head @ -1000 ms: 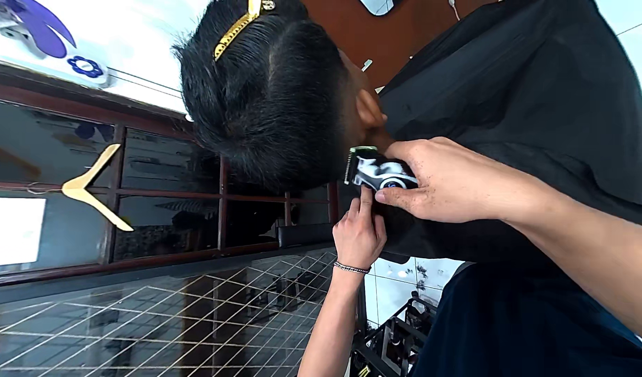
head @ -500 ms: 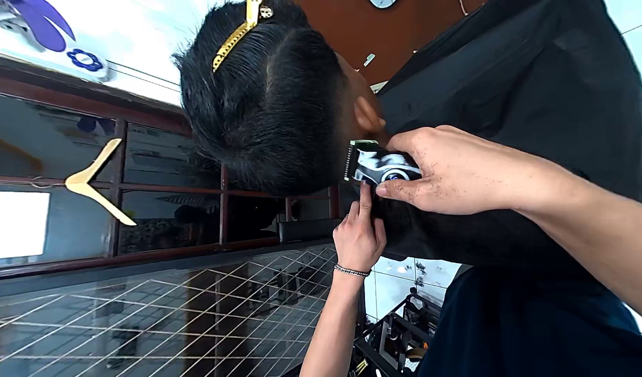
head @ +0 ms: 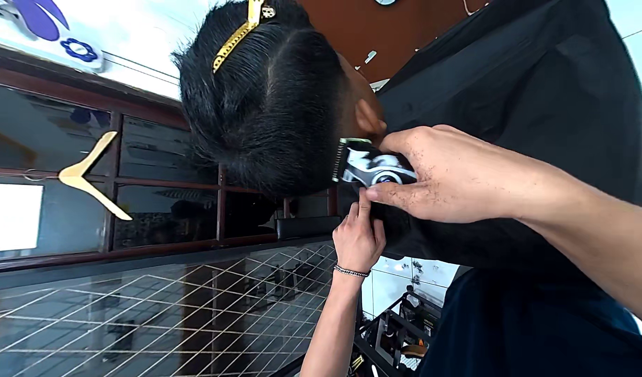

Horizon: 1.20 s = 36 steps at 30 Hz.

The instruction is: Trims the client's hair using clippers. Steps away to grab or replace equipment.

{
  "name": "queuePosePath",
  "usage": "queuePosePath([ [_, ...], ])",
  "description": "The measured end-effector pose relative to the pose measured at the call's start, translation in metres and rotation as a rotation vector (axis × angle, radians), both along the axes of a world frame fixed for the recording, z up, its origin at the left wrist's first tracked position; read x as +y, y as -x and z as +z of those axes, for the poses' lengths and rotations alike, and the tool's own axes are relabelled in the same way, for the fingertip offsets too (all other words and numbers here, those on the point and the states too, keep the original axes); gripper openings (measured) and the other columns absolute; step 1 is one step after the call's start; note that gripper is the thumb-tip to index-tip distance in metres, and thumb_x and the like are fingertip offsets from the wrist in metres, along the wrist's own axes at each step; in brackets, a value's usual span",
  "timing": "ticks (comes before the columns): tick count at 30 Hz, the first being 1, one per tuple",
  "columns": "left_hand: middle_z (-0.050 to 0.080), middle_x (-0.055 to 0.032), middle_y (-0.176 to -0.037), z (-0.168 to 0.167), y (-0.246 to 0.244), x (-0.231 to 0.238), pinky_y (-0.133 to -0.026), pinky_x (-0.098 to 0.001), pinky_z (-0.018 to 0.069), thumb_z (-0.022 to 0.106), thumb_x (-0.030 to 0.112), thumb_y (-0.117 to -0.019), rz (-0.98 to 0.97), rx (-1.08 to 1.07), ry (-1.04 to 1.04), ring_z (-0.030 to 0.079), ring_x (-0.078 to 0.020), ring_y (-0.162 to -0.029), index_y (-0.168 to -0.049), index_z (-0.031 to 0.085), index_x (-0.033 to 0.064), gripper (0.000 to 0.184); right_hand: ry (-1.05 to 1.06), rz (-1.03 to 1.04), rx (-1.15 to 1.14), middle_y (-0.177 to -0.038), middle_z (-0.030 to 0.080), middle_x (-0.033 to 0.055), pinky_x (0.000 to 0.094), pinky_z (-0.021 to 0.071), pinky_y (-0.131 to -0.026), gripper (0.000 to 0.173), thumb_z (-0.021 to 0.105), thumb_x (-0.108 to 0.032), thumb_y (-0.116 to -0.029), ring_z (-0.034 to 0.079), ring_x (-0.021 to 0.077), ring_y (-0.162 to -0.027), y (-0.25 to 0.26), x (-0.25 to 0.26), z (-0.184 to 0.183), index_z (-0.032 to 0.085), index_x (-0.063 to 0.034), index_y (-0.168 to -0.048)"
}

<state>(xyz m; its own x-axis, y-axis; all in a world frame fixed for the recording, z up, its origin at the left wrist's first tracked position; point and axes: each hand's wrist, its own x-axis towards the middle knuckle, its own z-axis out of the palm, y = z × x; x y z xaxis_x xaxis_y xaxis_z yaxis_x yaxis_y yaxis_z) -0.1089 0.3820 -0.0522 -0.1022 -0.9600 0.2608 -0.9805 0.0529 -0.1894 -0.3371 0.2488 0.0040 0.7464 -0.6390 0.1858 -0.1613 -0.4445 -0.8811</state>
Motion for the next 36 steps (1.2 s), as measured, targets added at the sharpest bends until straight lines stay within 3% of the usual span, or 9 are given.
queuePosePath([
  [9, 0.070, -0.0155, -0.088, -0.001, -0.002, 0.001, -0.049, -0.0476, 0.0518, 0.054, 0.019, -0.0925, 0.001, 0.002, 0.002, 0.069, -0.0314, -0.064, -0.108, 0.069, 0.0004, 0.028, 0.009, 0.002, -0.007, -0.077, 0.058, -0.0061, 0.0309, 0.0483, -0.060, 0.035, 0.062, -0.051, -0.0964, 0.059, 0.0071, -0.069, -0.007, 0.009, -0.001, 0.063, -0.0182, -0.109],
  [12, 0.071, -0.0165, -0.093, 0.002, -0.004, 0.000, -0.052, -0.0483, 0.0536, 0.053, 0.017, -0.0926, -0.002, 0.010, -0.023, 0.070, -0.0321, -0.068, -0.136, 0.062, -0.0007, 0.048, 0.007, -0.015, 0.054, -0.072, 0.057, -0.0040, 0.0350, 0.0472, -0.056, 0.032, 0.064, -0.048, -0.0963, 0.058, 0.0110, -0.065, -0.008, 0.008, -0.006, 0.062, -0.0164, -0.102],
  [16, 0.069, -0.0130, -0.075, -0.002, -0.005, -0.001, -0.051, -0.0463, 0.0532, 0.054, 0.023, -0.0951, -0.023, -0.002, 0.030, 0.070, -0.0304, -0.065, -0.089, 0.069, 0.0023, 0.026, 0.017, -0.031, -0.093, -0.089, 0.064, -0.0027, 0.0364, 0.0541, -0.069, 0.038, 0.064, -0.048, -0.0959, 0.064, 0.0111, -0.082, -0.016, 0.021, -0.004, 0.062, -0.0170, -0.119],
  [19, 0.070, -0.0139, -0.087, 0.001, -0.007, -0.002, -0.054, -0.0465, 0.0547, 0.051, 0.020, -0.0958, -0.021, 0.006, -0.018, 0.071, -0.0306, -0.071, -0.110, 0.069, -0.0004, 0.030, -0.001, -0.030, 0.040, -0.077, 0.059, -0.0023, 0.0395, 0.0501, -0.062, 0.033, 0.063, -0.048, -0.0973, 0.061, 0.0142, -0.071, -0.016, 0.021, -0.010, 0.061, -0.0164, -0.106],
  [23, 0.072, -0.0182, -0.076, -0.006, -0.019, 0.009, -0.059, -0.0514, 0.0551, 0.062, 0.031, -0.0903, -0.113, -0.027, 0.040, 0.073, -0.0337, -0.072, -0.080, 0.072, -0.0008, 0.035, 0.077, -0.083, -0.149, -0.096, 0.064, 0.0014, 0.0400, 0.0562, -0.071, 0.043, 0.067, -0.044, -0.0957, 0.066, 0.0161, -0.086, -0.029, 0.051, 0.003, 0.063, -0.0145, -0.127],
  [26, 0.074, -0.0251, -0.097, -0.001, -0.029, 0.018, -0.081, -0.0597, 0.0542, 0.068, 0.037, -0.0901, -0.086, 0.109, -0.072, 0.073, -0.0396, -0.091, -0.111, 0.072, -0.0090, 0.051, 0.021, 0.093, -0.106, -0.090, 0.066, 0.0000, 0.0395, 0.0530, -0.069, 0.033, 0.067, -0.037, -0.0971, 0.065, 0.0139, -0.082, -0.032, 0.062, -0.009, 0.064, -0.0154, -0.122],
  [29, 0.072, -0.0174, -0.079, 0.001, -0.025, -0.002, -0.056, -0.0510, 0.0554, 0.059, 0.025, -0.0910, -0.162, 0.000, 0.012, 0.072, -0.0337, -0.069, -0.093, 0.072, -0.0025, 0.031, -0.306, 0.006, -0.566, -0.087, 0.065, -0.0012, 0.0252, 0.0535, -0.065, 0.024, 0.059, -0.024, -0.1017, 0.062, 0.0047, -0.074, -0.028, 0.064, -0.043, 0.066, -0.0064, -0.118],
  [32, 0.070, -0.0155, -0.090, 0.008, -0.024, -0.009, -0.049, -0.0471, 0.0511, 0.052, 0.015, -0.0916, -0.178, -0.020, -0.025, 0.065, -0.0296, -0.059, -0.153, 0.046, 0.0004, 0.064, -0.533, -0.221, -1.066, -0.088, 0.067, -0.0035, 0.0224, 0.0593, -0.058, 0.020, 0.055, -0.017, -0.1011, 0.067, 0.0053, -0.071, -0.028, 0.070, -0.056, 0.059, -0.0068, -0.118],
  [36, 0.068, -0.0141, -0.090, 0.013, -0.031, -0.015, -0.045, -0.0457, 0.0479, 0.052, 0.013, -0.0907, -0.242, -0.048, -0.017, 0.062, -0.0281, -0.056, -0.160, 0.036, 0.0058, 0.071, -0.473, -0.601, -1.088, -0.083, 0.067, -0.0011, 0.0260, 0.0600, -0.046, 0.046, 0.080, -0.008, -0.0783, 0.066, 0.0102, -0.056, -0.039, 0.078, -0.071, 0.055, -0.0067, -0.117],
])
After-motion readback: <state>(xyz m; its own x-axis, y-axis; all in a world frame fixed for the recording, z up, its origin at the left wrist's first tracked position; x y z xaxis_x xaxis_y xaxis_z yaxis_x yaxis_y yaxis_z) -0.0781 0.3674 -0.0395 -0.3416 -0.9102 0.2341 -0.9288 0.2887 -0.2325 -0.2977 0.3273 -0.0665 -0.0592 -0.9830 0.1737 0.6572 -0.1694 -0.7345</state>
